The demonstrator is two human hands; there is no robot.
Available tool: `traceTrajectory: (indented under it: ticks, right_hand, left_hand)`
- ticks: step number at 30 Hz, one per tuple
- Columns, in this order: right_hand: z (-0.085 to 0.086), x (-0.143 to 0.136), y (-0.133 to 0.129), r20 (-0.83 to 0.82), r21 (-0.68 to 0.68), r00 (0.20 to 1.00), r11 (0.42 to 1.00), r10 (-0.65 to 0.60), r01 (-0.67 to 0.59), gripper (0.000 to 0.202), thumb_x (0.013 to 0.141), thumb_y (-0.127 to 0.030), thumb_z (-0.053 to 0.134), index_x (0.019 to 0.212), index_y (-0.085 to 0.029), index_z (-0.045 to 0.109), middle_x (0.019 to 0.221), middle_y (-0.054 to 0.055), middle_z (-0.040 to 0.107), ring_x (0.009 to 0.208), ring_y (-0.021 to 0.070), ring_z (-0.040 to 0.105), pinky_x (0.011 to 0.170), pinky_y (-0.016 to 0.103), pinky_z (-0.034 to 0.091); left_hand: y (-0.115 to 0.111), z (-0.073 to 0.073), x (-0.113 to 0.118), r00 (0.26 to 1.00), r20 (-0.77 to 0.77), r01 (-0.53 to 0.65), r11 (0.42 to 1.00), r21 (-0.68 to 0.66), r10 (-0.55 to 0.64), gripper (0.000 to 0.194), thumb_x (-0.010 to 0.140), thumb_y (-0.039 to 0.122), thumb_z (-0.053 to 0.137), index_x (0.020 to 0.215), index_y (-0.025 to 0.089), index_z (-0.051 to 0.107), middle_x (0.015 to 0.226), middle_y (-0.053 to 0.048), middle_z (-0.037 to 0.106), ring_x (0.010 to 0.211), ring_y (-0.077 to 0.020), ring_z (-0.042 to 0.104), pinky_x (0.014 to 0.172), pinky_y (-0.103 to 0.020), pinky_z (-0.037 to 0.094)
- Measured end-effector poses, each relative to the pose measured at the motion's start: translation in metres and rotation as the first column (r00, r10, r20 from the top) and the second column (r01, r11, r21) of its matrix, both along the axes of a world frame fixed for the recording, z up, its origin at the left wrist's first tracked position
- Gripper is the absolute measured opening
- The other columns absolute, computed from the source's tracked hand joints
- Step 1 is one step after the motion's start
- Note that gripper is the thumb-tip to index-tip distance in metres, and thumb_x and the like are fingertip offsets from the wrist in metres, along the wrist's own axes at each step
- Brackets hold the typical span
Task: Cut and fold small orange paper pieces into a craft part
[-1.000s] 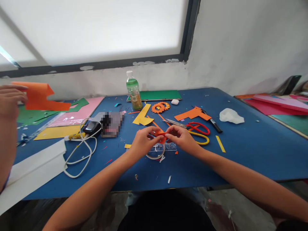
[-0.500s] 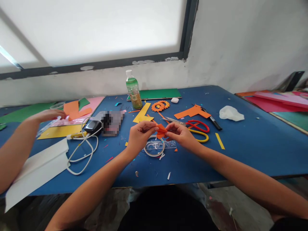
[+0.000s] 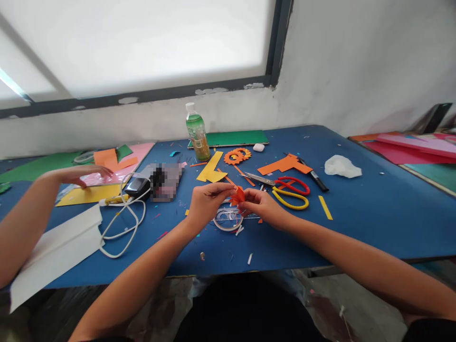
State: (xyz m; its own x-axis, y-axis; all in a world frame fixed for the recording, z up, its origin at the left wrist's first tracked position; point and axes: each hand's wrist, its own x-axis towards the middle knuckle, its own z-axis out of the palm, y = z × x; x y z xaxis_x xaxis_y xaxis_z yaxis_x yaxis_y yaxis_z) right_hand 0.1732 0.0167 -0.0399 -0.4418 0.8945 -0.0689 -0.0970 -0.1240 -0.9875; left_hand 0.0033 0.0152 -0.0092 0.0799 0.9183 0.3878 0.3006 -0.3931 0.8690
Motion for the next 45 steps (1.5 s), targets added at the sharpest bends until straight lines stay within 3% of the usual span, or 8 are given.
traceTrajectory:
  ticks: [5,9,13,18,24,31,38,45]
  right_hand:
    - [0.0012,0.0011,0.0002,-0.027,0.005,1.0,1.0,-0.014,0.015,0.024,0.064,-0.031,0.071,0.081,-0.018,0.059,0.073,-0.002,0.064,0.067,0.011,0.061,0.065,0.026,0.052]
    - [0.0009,0.0008,-0.0003,-0.018,0.017,1.0,1.0,-0.018,0.018,0.025,0.064,-0.032,0.071,0.081,-0.018,0.059,0.074,-0.002,0.063,0.067,0.0116,0.062,0.065,0.028,0.052]
    - [-0.0001,0.0005,0.0004,0.004,0.005,1.0,1.0,-0.009,0.009,0.028,0.063,-0.033,0.073,0.081,-0.018,0.058,0.072,-0.003,0.062,0.068,0.0117,0.061,0.067,0.028,0.052]
    - [-0.0002,0.0009,0.0006,0.006,0.013,0.999,0.999,0.041,-0.041,0.03,0.066,-0.038,0.071,0.082,-0.018,0.057,0.073,-0.003,0.06,0.066,0.0104,0.059,0.063,0.025,0.051]
    - [0.0016,0.0032,-0.0022,0.089,0.145,0.993,0.986,0.072,-0.084,0.031,0.072,-0.045,0.064,0.085,-0.018,0.056,0.073,-0.002,0.057,0.063,0.0107,0.057,0.061,0.026,0.05]
    - [0.0012,0.0064,-0.0042,0.284,0.358,0.958,0.932,-0.043,-0.065,0.028,0.079,-0.045,0.056,0.083,-0.018,0.055,0.076,0.0,0.058,0.066,0.0132,0.055,0.062,0.026,0.048]
    - [0.0024,0.0071,-0.0031,0.277,0.366,0.956,0.93,-0.097,-0.012,0.03,0.087,-0.044,0.04,0.083,-0.018,0.054,0.069,-0.001,0.055,0.06,0.0124,0.055,0.057,0.025,0.045]
    - [0.0015,0.0089,-0.0022,0.27,0.393,0.956,0.92,-0.115,0.0,0.026,0.087,-0.041,0.044,0.084,-0.018,0.055,0.071,0.0,0.057,0.061,0.0124,0.056,0.057,0.025,0.047]
  left_hand:
    - [0.0059,0.0045,-0.0055,1.0,0.022,-0.004,1.0,-0.012,0.005,0.022,0.075,0.032,0.064,0.09,0.017,0.071,0.087,-0.005,0.074,0.079,-0.0179,0.068,0.076,-0.03,0.055]
    - [0.0092,0.0023,-0.0058,0.991,-0.021,0.126,0.984,-0.13,-0.13,0.034,0.076,0.039,0.062,0.097,0.013,0.067,0.091,-0.009,0.073,0.082,-0.0194,0.068,0.074,-0.03,0.054]
    - [0.0069,0.0002,-0.0045,0.969,-0.079,0.214,0.952,-0.218,-0.236,0.031,0.075,0.038,0.063,0.092,0.013,0.068,0.087,-0.008,0.072,0.076,-0.0179,0.067,0.069,-0.028,0.054]
    - [0.0038,0.0032,-0.0042,0.961,-0.152,0.199,0.961,-0.194,-0.23,0.026,0.078,0.033,0.057,0.089,0.012,0.068,0.083,-0.007,0.072,0.072,-0.0159,0.065,0.065,-0.025,0.052]
    - [0.0033,0.0025,-0.0024,0.954,-0.161,0.214,0.952,-0.218,-0.251,0.024,0.079,0.03,0.053,0.085,0.012,0.067,0.077,-0.006,0.07,0.067,-0.0147,0.064,0.062,-0.024,0.05]
    - [0.0031,0.0014,-0.0017,0.95,-0.216,0.186,0.964,-0.192,-0.226,0.022,0.078,0.03,0.054,0.085,0.013,0.067,0.078,-0.005,0.071,0.067,-0.0144,0.063,0.061,-0.024,0.049]
    - [0.0023,0.002,-0.0014,0.951,-0.153,0.233,0.948,-0.219,-0.269,0.028,0.079,0.035,0.057,0.091,0.013,0.067,0.086,-0.007,0.071,0.073,-0.0164,0.065,0.063,-0.024,0.05]
    - [0.0008,0.0023,-0.0017,0.955,-0.134,0.233,0.949,-0.213,-0.265,0.025,0.078,0.035,0.059,0.089,0.014,0.066,0.084,-0.006,0.071,0.071,-0.0142,0.064,0.06,-0.022,0.048]
